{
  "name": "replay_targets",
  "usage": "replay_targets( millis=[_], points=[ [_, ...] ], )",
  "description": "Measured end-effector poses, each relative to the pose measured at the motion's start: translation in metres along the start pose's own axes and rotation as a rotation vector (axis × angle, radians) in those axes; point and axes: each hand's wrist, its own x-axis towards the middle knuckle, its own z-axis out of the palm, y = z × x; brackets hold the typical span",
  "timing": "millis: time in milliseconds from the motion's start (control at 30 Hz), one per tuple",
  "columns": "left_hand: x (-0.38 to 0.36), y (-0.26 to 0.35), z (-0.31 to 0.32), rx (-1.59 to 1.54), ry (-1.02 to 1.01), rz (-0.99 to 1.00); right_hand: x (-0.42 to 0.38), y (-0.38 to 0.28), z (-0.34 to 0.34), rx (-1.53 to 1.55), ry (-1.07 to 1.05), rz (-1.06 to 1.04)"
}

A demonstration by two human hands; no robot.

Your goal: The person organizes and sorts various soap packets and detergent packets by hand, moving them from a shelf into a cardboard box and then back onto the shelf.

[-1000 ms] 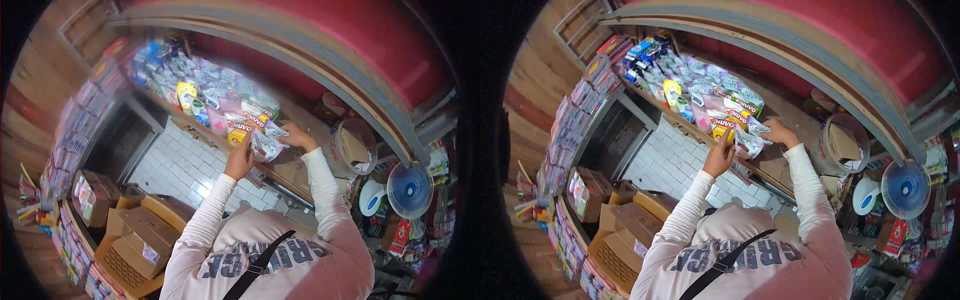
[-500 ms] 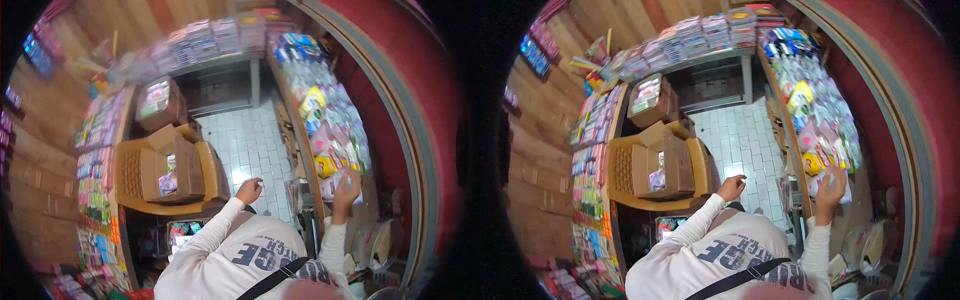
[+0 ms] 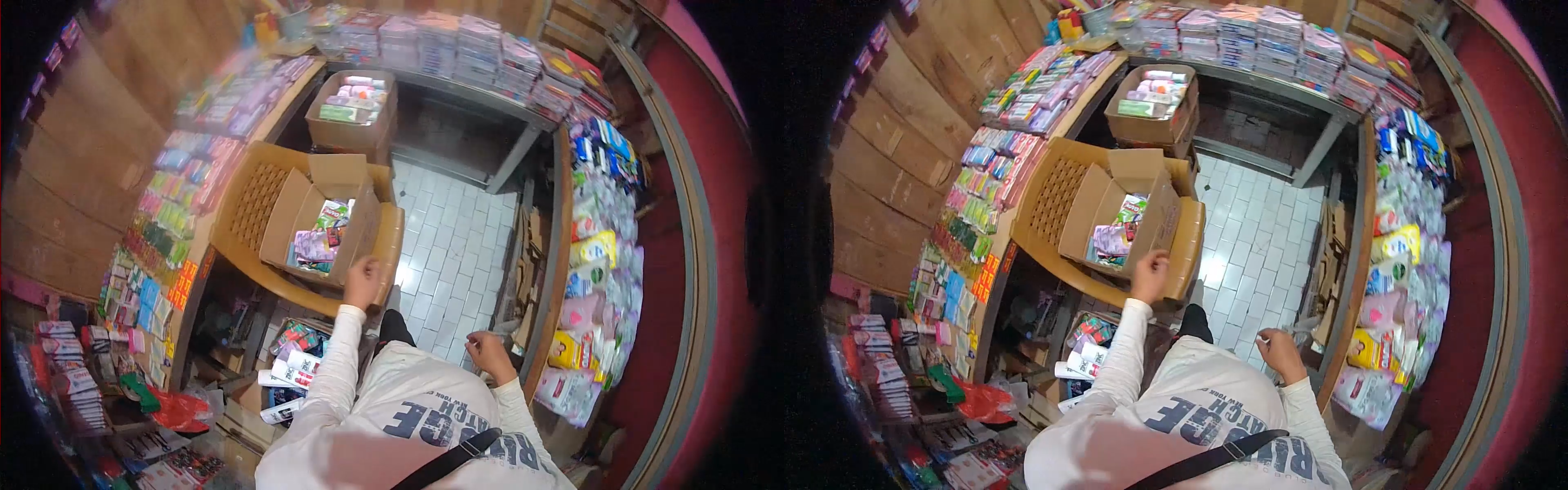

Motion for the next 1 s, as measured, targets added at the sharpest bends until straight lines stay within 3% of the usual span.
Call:
replay_targets(
  millis=[133,200,367,467,500,667,767,867,900,1000],
  points=[
    [0.070,-0.049,-0.061,0.010,0.220,-0.211,0.046,0.010,0.011,-0.098,-0.185,0.095],
    [0.112,-0.110,-0.071,0.251,0.366,-0.141,0.071,0.003,0.012,-0.124,-0.250,0.155],
    [0.193,-0.165,-0.074,0.338,0.202,-0.386,0.140,-0.021,0.005,-0.233,-0.423,0.184],
    [0.230,-0.229,-0.041,0.288,0.136,-0.561,0.182,-0.027,0.004,-0.309,-0.467,0.205],
    [0.236,-0.252,-0.030,0.443,0.105,-0.417,0.197,-0.027,0.005,-0.307,-0.459,0.216],
    [0.258,-0.280,-0.003,0.533,-0.014,-0.598,0.243,-0.020,0.014,-0.256,-0.382,0.166],
    [0.262,-0.311,0.016,0.548,-0.003,-0.642,0.264,-0.048,0.007,-0.185,-0.435,0.275],
    [0.275,-0.312,0.020,0.583,0.000,-0.657,0.270,-0.033,0.016,-0.296,-0.506,0.330],
    [0.286,-0.320,0.021,0.587,-0.101,-0.751,0.272,-0.035,0.015,-0.295,-0.493,0.285],
    [0.299,-0.345,0.031,0.605,-0.118,-0.826,0.281,-0.045,0.013,-0.306,-0.533,0.310]
  ],
)
